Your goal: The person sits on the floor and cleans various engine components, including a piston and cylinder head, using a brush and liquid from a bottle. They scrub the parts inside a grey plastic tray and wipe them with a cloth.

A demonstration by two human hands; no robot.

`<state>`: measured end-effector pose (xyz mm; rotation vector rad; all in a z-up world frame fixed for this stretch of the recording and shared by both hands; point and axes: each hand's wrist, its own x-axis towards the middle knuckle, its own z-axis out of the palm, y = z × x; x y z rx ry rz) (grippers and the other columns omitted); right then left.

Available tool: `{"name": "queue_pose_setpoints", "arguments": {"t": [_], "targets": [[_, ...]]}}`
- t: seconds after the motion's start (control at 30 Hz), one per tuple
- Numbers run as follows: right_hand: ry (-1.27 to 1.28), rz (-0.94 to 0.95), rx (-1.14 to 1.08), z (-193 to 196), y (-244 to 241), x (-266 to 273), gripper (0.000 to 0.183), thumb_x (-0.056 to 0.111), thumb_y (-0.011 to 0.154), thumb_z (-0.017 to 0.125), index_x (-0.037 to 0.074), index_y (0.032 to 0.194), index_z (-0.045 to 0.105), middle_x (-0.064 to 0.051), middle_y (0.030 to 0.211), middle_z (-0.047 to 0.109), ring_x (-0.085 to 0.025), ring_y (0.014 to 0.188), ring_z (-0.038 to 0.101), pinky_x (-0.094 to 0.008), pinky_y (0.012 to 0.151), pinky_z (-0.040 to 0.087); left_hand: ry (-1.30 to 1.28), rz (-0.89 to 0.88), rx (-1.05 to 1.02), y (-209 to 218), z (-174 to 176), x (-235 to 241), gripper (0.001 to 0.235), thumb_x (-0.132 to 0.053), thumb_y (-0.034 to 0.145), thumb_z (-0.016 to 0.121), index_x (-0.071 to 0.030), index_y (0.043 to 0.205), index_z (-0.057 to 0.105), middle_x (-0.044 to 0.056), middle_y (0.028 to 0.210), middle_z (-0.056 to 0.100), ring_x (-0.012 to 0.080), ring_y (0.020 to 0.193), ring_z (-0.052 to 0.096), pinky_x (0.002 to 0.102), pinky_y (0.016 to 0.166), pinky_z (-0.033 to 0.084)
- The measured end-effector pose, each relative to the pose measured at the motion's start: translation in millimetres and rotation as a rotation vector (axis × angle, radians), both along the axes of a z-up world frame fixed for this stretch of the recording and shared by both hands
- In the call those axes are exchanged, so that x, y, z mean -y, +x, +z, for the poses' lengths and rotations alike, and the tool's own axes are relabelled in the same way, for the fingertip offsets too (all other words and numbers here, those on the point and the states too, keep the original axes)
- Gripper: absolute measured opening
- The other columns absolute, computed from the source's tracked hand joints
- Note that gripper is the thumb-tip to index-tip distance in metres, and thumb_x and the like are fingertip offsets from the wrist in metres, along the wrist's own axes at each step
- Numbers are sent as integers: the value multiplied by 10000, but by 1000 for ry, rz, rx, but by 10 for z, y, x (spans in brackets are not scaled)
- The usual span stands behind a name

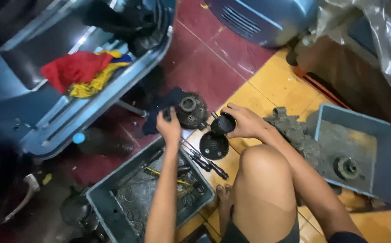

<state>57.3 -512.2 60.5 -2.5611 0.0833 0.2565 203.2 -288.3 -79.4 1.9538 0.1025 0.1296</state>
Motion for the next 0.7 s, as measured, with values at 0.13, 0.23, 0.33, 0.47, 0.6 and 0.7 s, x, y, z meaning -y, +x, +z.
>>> {"name": "queue_pose_setpoints", "arguments": {"t": [0.13, 0.23, 0.33, 0.47, 0.6, 0.7], "targets": [[-33, 90, -37, 588, 239, -222, 707, 162, 579, 894, 73, 1232, 638, -212, 1134, 660, -487, 1135, 654, -556, 968, 544, -238, -131, -233, -419, 247, -248, 369, -453, 966, 687, -84, 990, 709, 107, 892, 709, 249, 887, 681, 417, 825, 532], [-43, 234, -49, 950, 455, -497, 720, 184, 583, 894, 61, 1244, 636, -220, 1166, 670, -483, 1165, 642, -560, 995, 528, -347, -415, -379, -739, 765, -530, 523, -325, 937, 721, 19, 1311, 596, 304, 1260, 660, 434, 1236, 621, 533, 1059, 478], [-25, 368, -25, 1163, 483, -845, 832, 209, 542, 921, 112, 1310, 616, -201, 1221, 663, -472, 1238, 607, -544, 1070, 488, -495, -621, -392, -956, 1011, -932, 750, -139, 932, 695, -40, 1574, 322, 296, 1444, 534, 402, 1268, 604, 539, 1081, 465], [144, 443, 19, 1491, 317, -1515, 852, 227, 554, 954, 36, 1323, 641, -292, 1303, 648, -496, 1341, 528, -581, 1149, 400, -762, -457, -361, -1207, 641, -1654, 697, -23, 840, 780, -69, 1470, 486, 157, 1349, 618, 256, 1241, 605, 428, 1075, 498], [366, 445, 165, 1550, -39, -2129, 790, 290, 557, 993, -9, 1222, 688, -305, 1214, 701, -545, 1295, 534, -642, 1109, 403, -825, -290, -439, -1761, 1211, -2219, 740, 59, 751, 840, -79, 1422, 560, 127, 1328, 666, 232, 1184, 666, 395, 1047, 556], [454, 363, -20, 1543, -259, -2497, 699, 152, 625, 964, -22, 1242, 685, -267, 1275, 696, -514, 1344, 521, -622, 1142, 404, -800, -280, -489, -1882, 1065, -2610, 851, 1, 720, 882, -51, 1482, 506, 231, 1470, 572, 379, 1314, 591, 466, 1053, 530]]}}
